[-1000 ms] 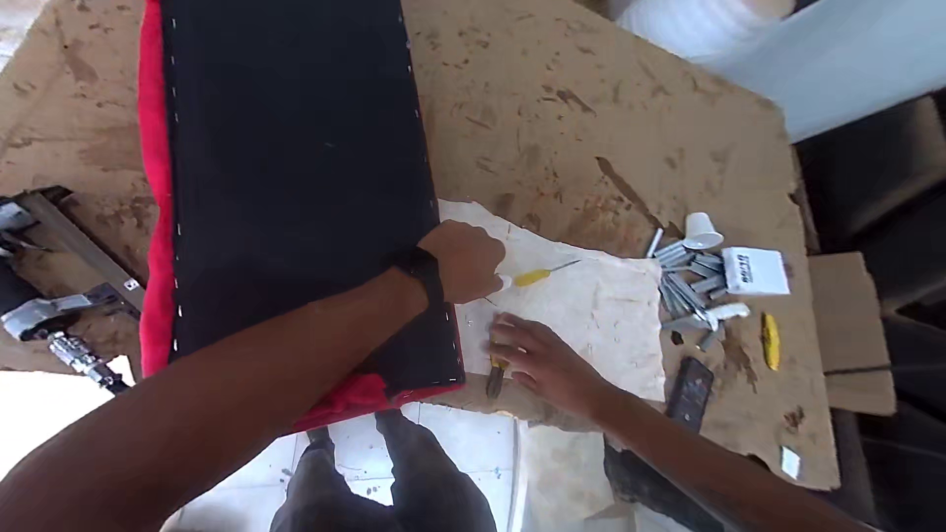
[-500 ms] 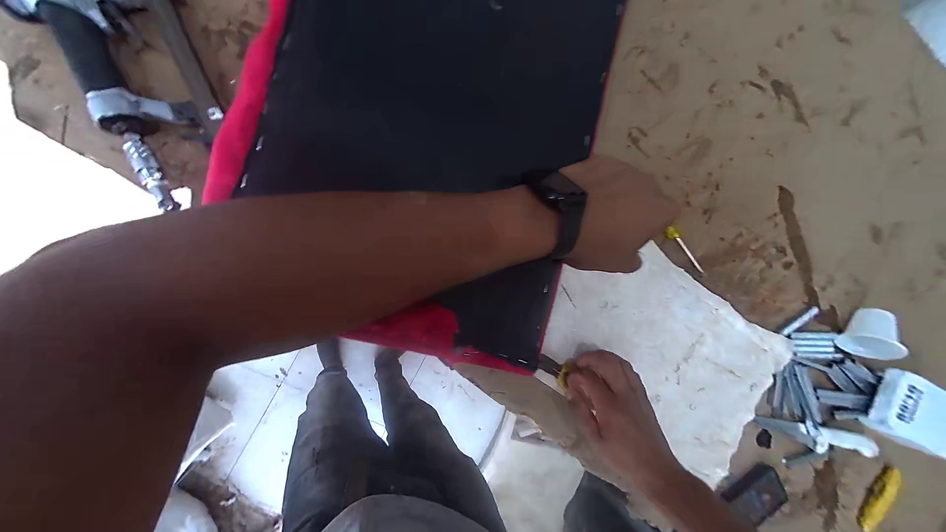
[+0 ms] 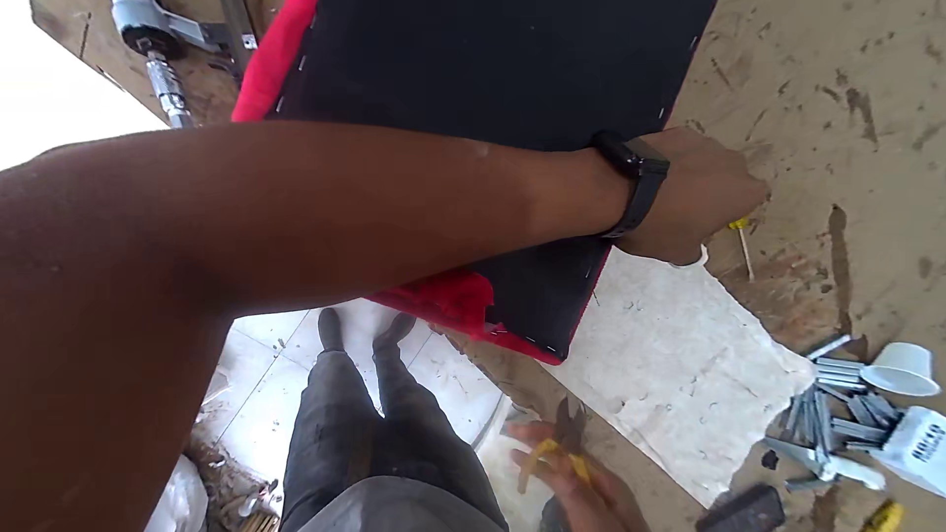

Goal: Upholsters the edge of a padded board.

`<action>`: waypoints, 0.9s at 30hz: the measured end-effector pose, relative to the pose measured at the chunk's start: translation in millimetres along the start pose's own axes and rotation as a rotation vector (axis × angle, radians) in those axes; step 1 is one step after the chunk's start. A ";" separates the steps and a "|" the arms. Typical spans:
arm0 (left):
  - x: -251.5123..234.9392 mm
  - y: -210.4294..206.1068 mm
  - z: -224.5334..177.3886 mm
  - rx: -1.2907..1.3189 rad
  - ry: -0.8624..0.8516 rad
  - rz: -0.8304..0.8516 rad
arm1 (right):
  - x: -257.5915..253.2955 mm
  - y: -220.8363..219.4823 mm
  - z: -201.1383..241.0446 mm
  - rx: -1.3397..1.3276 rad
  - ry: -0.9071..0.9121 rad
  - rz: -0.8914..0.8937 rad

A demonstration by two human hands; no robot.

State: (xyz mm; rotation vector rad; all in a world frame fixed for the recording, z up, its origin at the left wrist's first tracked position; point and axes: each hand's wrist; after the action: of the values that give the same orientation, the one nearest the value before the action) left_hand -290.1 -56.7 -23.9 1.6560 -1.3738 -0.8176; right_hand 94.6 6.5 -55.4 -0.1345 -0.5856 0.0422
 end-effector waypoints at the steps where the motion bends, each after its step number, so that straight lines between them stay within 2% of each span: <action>1: -0.3 -0.7 0.5 -0.005 -0.004 0.001 | -1.4 -21.1 4.2 -0.077 0.060 0.050; 3: -2.3 -2.7 -0.5 -0.020 -0.005 0.004 | -9.7 -57.4 21.9 -0.196 0.100 0.125; 6: -3.2 -3.8 -0.9 -0.038 -0.003 0.001 | -28.2 -84.8 48.6 -0.317 0.043 0.205; 10: -2.6 -3.1 -0.7 -0.035 0.002 0.005 | -48.3 -85.5 75.7 -0.346 -0.102 0.285; 17: -3.0 -3.1 -0.2 -0.041 0.006 -0.004 | -72.2 -80.1 93.5 -0.305 -0.192 0.323; 20: -1.6 -2.4 1.2 -0.036 0.017 -0.003 | -71.6 -91.2 79.8 -0.209 -0.095 0.173; 24: -2.3 -0.6 2.9 -0.029 0.023 -0.001 | -85.8 -99.0 18.6 0.477 0.269 -0.173; 27: -3.0 0.0 2.6 -0.033 0.021 -0.002 | -91.4 -81.3 6.2 0.550 0.408 -0.116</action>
State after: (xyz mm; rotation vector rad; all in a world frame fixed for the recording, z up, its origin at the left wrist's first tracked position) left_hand -293.0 -54.2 -25.1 1.6367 -1.3376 -0.8178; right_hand 15.1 -80.4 -89.1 0.4180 -0.1583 0.0598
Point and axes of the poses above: each hand's wrist, its own x-axis away from the middle knuckle, its own y-axis out of the back of the hand, z = x × y, and after that the axes turned 1 degree about x, right-handed
